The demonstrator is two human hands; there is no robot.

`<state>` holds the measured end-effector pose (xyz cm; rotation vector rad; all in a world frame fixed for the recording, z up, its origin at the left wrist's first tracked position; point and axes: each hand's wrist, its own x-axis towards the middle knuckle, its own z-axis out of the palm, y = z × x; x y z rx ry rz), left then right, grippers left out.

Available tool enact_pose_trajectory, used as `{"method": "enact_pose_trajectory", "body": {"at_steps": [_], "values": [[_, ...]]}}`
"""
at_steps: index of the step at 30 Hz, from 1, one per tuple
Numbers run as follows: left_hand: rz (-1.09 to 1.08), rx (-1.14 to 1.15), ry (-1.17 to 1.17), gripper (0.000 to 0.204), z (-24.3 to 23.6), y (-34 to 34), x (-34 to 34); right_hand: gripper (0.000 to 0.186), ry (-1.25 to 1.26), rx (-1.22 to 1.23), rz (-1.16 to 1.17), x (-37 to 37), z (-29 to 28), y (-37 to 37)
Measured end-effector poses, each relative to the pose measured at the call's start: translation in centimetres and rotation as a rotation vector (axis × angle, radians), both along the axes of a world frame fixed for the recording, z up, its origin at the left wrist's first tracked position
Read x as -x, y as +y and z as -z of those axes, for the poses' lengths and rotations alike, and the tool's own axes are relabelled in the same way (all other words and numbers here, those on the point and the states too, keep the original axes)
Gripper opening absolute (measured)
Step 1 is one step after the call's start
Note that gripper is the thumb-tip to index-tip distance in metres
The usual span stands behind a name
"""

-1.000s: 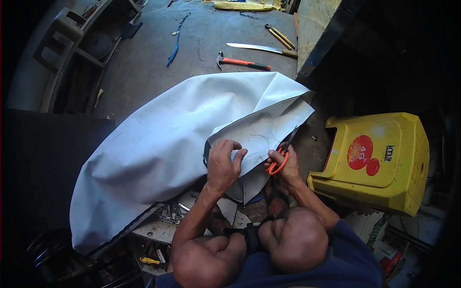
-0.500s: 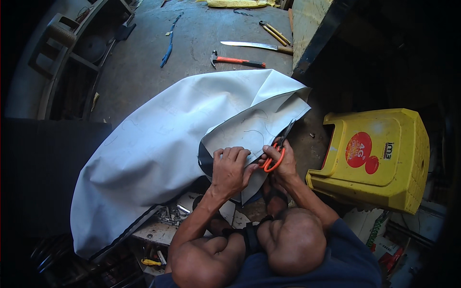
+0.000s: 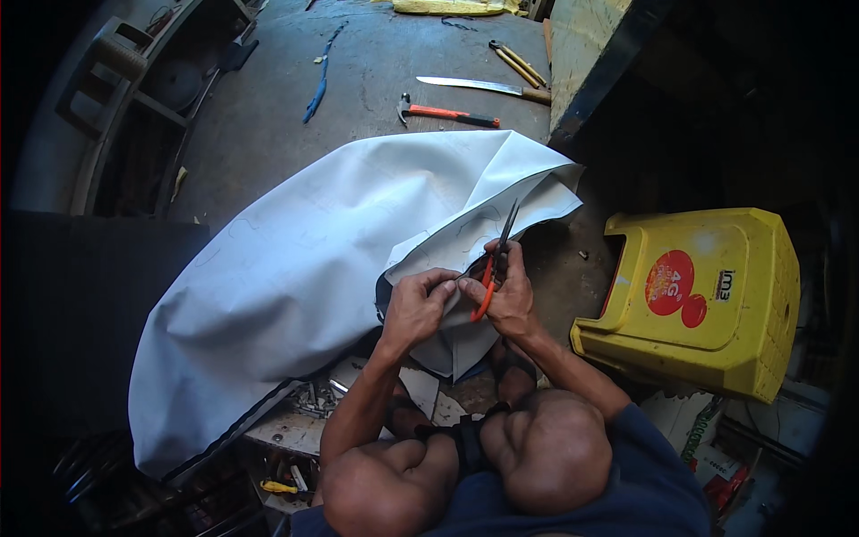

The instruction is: The person trims white upholstery fabric with shears and then guides it through a sewing machine to stitch a black lining to the edge.

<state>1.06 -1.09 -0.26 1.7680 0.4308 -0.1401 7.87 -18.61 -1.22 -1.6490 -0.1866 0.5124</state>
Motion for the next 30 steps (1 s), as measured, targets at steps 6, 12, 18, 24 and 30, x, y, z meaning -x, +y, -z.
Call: {"method": "enact_pose_trajectory", "body": {"at_steps": [6, 12, 18, 24, 30], "values": [[-0.034, -0.072, -0.007, 0.023, -0.5, -0.6, 0.2, 0.055, 0.142, -0.195, 0.074, 0.2, 0.7, 0.2], [-0.071, -0.114, 0.006, 0.021, -1.2, -1.4, 0.1, 0.049, 0.066, -0.094, 0.014, -0.5, 0.8, 0.3], [-0.126, -0.249, -0.087, 0.019, -0.8, -2.7, 0.4, 0.047, -0.061, 0.139, 0.057, 0.0, -0.2, 0.7], [-0.103, -0.513, -0.328, 0.014, 0.3, -3.3, 0.4, 0.04, -0.033, 0.272, 0.06, -0.5, -0.2, 0.6], [-0.102, -0.52, -0.318, 0.018, 0.3, -1.1, 0.3, 0.041, 0.294, -0.2, 0.017, -0.9, -0.8, -1.8]]}}
